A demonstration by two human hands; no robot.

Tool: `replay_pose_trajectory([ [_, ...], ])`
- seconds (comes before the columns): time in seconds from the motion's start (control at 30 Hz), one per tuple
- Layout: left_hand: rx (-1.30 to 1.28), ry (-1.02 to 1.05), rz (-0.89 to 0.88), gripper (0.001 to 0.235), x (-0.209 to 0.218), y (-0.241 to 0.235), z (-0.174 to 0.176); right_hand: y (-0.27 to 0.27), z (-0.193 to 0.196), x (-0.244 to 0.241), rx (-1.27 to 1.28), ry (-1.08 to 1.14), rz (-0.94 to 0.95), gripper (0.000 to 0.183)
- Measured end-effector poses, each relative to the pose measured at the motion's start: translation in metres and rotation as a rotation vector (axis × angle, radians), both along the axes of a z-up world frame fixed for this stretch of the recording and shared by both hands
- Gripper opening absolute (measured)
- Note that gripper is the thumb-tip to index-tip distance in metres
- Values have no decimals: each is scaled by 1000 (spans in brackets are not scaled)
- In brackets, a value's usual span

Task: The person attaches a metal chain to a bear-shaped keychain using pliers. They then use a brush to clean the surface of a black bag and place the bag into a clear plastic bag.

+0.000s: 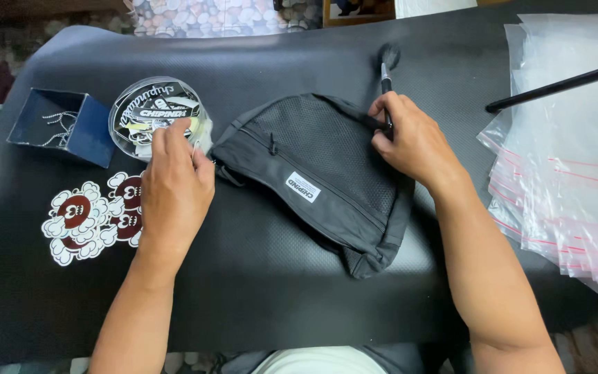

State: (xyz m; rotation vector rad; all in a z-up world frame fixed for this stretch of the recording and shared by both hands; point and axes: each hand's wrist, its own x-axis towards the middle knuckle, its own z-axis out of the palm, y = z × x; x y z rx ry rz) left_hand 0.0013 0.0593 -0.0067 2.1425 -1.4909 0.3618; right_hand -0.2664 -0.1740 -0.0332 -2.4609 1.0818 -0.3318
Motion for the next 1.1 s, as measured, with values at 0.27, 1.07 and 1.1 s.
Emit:
replay_pose_trajectory([
  [0.27,-227,-420,-369,34,-23,-21,-16,2,0,-2,-30,15,21,34],
  [1.07,-107,887,-51,57,-1,-6,-47,-1,-2,1,-12,-122,28,33],
  [1.1,-109,889,-48,57,-1,-13,-55,-1,-5,1,-12,-120,31,33],
])
